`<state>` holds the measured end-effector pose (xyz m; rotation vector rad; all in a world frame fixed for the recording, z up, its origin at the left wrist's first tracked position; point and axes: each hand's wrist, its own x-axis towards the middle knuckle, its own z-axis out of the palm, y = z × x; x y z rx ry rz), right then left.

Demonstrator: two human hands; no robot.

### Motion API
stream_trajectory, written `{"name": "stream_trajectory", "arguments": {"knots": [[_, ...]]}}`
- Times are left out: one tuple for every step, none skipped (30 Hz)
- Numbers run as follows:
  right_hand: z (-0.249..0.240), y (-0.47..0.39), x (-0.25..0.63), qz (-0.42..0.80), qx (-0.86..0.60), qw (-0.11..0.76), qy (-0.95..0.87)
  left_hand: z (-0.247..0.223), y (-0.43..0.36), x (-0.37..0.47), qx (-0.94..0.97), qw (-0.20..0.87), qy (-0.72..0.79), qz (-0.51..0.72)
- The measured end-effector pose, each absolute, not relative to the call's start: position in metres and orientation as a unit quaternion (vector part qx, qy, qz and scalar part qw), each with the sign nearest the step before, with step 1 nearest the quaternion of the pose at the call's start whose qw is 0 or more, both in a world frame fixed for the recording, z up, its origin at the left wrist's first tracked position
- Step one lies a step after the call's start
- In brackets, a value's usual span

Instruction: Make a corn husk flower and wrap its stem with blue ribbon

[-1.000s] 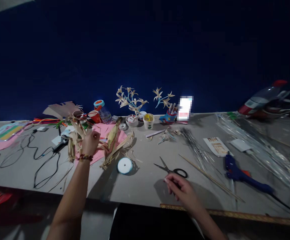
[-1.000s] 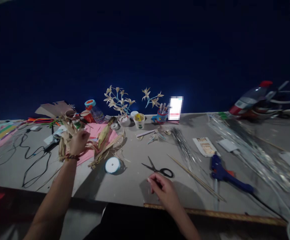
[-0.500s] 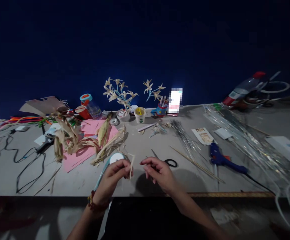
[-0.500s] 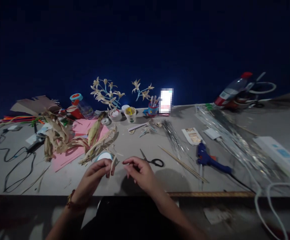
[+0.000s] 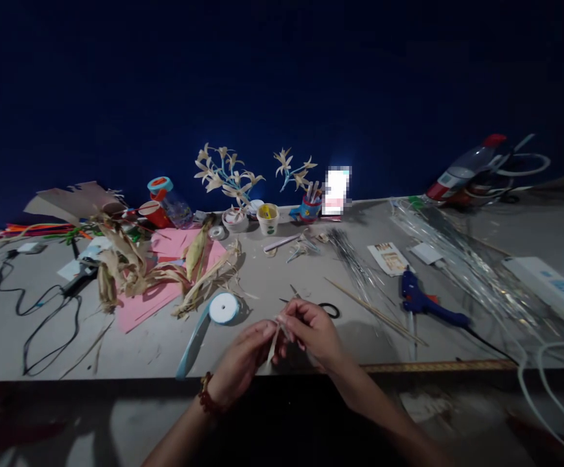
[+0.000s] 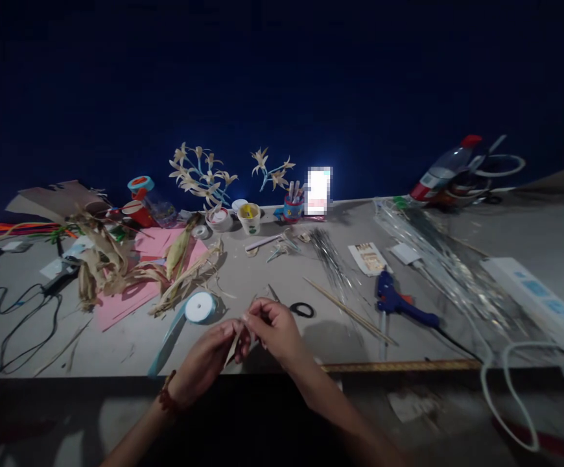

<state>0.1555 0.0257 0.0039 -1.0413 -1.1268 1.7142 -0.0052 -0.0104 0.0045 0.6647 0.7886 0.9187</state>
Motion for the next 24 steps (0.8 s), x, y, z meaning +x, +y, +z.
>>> {"name": "stream_trajectory", "arguments": {"knots": [[0.0039, 0.0259, 0.1565, 0.668, -0.429, 0.407, -0.451, 0.0054, -0.0108, -0.0054, 0.317, 0.753, 0.379, 0.434], [0.004, 0.0261, 0.1573, 0.659, -0.441, 0.408, -0.453, 0.0065, -0.0112, -0.0058, 0.325, 0.742, 0.39, 0.439], [0.0042, 0.0262, 0.1579, 0.652, -0.448, 0.412, -0.452, 0.0076, -0.0117, -0.0063, 0.33, 0.735, 0.399, 0.438], [0.0042, 0.0261, 0.1583, 0.649, -0.452, 0.416, -0.449, 0.0085, -0.0123, -0.0068, 0.334, 0.731, 0.407, 0.434], [0.0041, 0.0259, 0.1585, 0.646, -0.454, 0.421, -0.448, 0.0092, -0.013, -0.0072, 0.338, 0.727, 0.414, 0.432], [0.0039, 0.0257, 0.1587, 0.644, -0.453, 0.425, -0.448, 0.0095, -0.0137, -0.0076, 0.342, 0.723, 0.418, 0.431], [0.0035, 0.0253, 0.1588, 0.643, -0.451, 0.427, -0.448, 0.0094, -0.0145, -0.008, 0.347, 0.718, 0.421, 0.433], [0.0031, 0.025, 0.1588, 0.644, -0.449, 0.428, -0.447, 0.0089, -0.0152, -0.0084, 0.353, 0.713, 0.423, 0.435], [0.0029, 0.0247, 0.1588, 0.647, -0.447, 0.427, -0.445, 0.0082, -0.0158, -0.0088, 0.36, 0.707, 0.425, 0.435], [0.003, 0.0245, 0.1589, 0.651, -0.446, 0.427, -0.441, 0.0073, -0.0163, -0.0094, 0.367, 0.702, 0.427, 0.435], [0.0033, 0.0244, 0.1589, 0.655, -0.446, 0.428, -0.435, 0.0064, -0.0167, -0.01, 0.375, 0.698, 0.429, 0.433], [0.0038, 0.0245, 0.1591, 0.658, -0.447, 0.43, -0.427, 0.0056, -0.017, -0.0106, 0.381, 0.695, 0.431, 0.431], [0.0045, 0.0248, 0.1593, 0.661, -0.448, 0.433, -0.419, 0.005, -0.0172, -0.0112, 0.386, 0.693, 0.433, 0.429], [0.0052, 0.0252, 0.1596, 0.662, -0.448, 0.438, -0.41, 0.0046, -0.0174, -0.0117, 0.391, 0.69, 0.435, 0.427], [0.0058, 0.0256, 0.16, 0.663, -0.45, 0.444, -0.402, 0.0044, -0.0176, -0.0122, 0.396, 0.686, 0.438, 0.425], [0.0062, 0.026, 0.1605, 0.662, -0.451, 0.45, -0.394, 0.0044, -0.0179, -0.0124, 0.4, 0.682, 0.442, 0.424], [0.0062, 0.0263, 0.161, 0.662, -0.453, 0.455, -0.388, 0.0045, -0.0182, -0.0126, 0.405, 0.677, 0.446, 0.423], [0.006, 0.0264, 0.1615, 0.661, -0.454, 0.459, -0.383, 0.0046, -0.0185, -0.0126, 0.408, 0.673, 0.45, 0.422], [0.0055, 0.0263, 0.162, 0.66, -0.456, 0.462, -0.379, 0.0046, -0.0187, -0.0125, 0.411, 0.671, 0.453, 0.42], [0.0049, 0.0261, 0.1625, 0.659, -0.457, 0.465, -0.375, 0.0045, -0.019, -0.0123, 0.413, 0.669, 0.455, 0.418], [0.0043, 0.0259, 0.163, 0.659, -0.458, 0.467, -0.371, 0.0043, -0.0192, -0.0121, 0.413, 0.669, 0.457, 0.417], [0.0037, 0.0257, 0.1635, 0.658, -0.46, 0.469, -0.367, 0.004, -0.0194, -0.0119, 0.413, 0.669, 0.458, 0.415], [0.0033, 0.0255, 0.164, 0.656, -0.462, 0.472, -0.365, 0.0037, -0.0196, -0.0117, 0.412, 0.67, 0.459, 0.414], [0.0031, 0.0256, 0.1646, 0.654, -0.465, 0.474, -0.363, 0.0034, -0.0198, -0.0115, 0.411, 0.67, 0.46, 0.412]]}}
